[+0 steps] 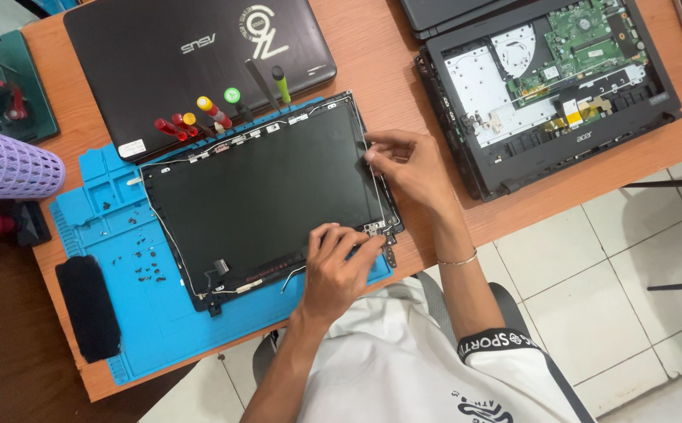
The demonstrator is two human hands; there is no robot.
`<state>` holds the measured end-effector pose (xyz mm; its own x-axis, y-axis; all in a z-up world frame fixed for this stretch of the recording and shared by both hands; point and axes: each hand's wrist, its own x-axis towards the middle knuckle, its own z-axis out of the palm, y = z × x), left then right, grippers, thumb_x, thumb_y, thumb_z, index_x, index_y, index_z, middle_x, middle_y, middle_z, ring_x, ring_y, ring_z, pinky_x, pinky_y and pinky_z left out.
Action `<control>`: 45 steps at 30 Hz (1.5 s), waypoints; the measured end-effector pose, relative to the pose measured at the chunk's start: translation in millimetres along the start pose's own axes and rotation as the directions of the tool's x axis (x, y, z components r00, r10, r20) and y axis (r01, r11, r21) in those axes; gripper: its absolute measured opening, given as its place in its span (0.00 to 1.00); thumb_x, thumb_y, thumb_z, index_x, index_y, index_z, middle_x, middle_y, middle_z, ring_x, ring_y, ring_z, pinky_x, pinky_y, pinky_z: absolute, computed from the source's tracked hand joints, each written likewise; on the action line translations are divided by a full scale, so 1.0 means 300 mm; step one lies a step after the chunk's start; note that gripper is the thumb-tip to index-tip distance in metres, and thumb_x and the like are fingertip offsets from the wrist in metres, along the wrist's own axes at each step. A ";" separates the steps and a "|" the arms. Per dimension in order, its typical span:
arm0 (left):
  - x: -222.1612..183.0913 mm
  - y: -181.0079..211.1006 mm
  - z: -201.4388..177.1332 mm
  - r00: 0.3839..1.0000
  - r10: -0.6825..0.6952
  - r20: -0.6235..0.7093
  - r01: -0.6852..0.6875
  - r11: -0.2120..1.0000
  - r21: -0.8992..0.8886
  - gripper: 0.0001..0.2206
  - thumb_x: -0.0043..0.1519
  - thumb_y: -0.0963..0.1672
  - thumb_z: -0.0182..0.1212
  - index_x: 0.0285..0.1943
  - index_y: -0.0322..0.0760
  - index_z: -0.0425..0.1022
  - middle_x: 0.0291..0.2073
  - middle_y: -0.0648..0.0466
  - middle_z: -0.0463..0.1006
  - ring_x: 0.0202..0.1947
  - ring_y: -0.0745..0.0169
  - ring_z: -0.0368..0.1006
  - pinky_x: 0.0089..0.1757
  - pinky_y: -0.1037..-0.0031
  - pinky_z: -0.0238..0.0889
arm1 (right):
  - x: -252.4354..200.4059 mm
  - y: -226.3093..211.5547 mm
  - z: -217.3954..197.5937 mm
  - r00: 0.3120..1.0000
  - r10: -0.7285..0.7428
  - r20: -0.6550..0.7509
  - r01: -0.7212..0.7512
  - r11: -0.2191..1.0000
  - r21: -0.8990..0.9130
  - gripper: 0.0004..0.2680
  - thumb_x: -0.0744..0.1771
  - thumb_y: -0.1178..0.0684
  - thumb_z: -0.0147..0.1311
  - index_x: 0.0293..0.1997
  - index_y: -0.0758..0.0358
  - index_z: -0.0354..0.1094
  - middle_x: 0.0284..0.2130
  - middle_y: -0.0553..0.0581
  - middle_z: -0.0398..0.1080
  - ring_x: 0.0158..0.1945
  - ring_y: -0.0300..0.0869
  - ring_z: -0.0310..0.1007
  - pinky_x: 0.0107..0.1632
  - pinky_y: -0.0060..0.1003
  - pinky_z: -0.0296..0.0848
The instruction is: The person works on a laptop assembly by manipulating wires along the frame of a screen and then places a separate laptop base onto the workspace to work on its back panel.
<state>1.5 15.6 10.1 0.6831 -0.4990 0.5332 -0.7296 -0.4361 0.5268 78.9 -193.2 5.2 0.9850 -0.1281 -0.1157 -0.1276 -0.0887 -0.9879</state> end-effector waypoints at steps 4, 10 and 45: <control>0.016 0.001 -0.029 0.999 -0.049 0.011 0.050 0.994 -0.101 0.10 0.58 0.38 0.68 0.48 0.34 0.80 0.36 0.54 0.79 0.42 0.57 0.74 0.51 0.61 0.62 | 0.002 -0.008 -0.004 0.998 -0.043 -0.043 0.045 0.998 0.046 0.14 0.65 0.61 0.63 0.56 0.71 0.73 0.36 0.54 0.76 0.37 0.33 0.77 0.40 0.27 0.79; 0.056 0.022 -0.056 0.974 -0.224 0.040 0.223 0.905 -0.363 0.07 0.61 0.37 0.64 0.47 0.32 0.79 0.39 0.51 0.82 0.43 0.55 0.77 0.47 0.66 0.67 | -0.025 -0.070 -0.023 0.983 -0.097 -0.157 0.104 0.994 0.036 0.16 0.65 0.62 0.61 0.59 0.72 0.70 0.36 0.55 0.77 0.38 0.34 0.78 0.41 0.28 0.80; 0.525 0.186 0.309 0.918 -0.274 0.285 0.366 0.862 -0.350 0.07 0.63 0.39 0.64 0.48 0.31 0.79 0.36 0.49 0.80 0.35 0.59 0.79 0.38 0.70 0.72 | -0.081 0.065 -0.811 0.721 -0.145 -0.678 0.252 0.966 0.061 0.22 0.65 0.64 0.63 0.66 0.75 0.62 0.42 0.62 0.74 0.38 0.36 0.78 0.41 0.28 0.80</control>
<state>65.5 -156.9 62.1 0.8187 -0.5525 0.1565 -0.3686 -0.2968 0.8809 24.2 -432.2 14.0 0.6496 -0.7490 0.1302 0.1321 -0.0575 -0.9896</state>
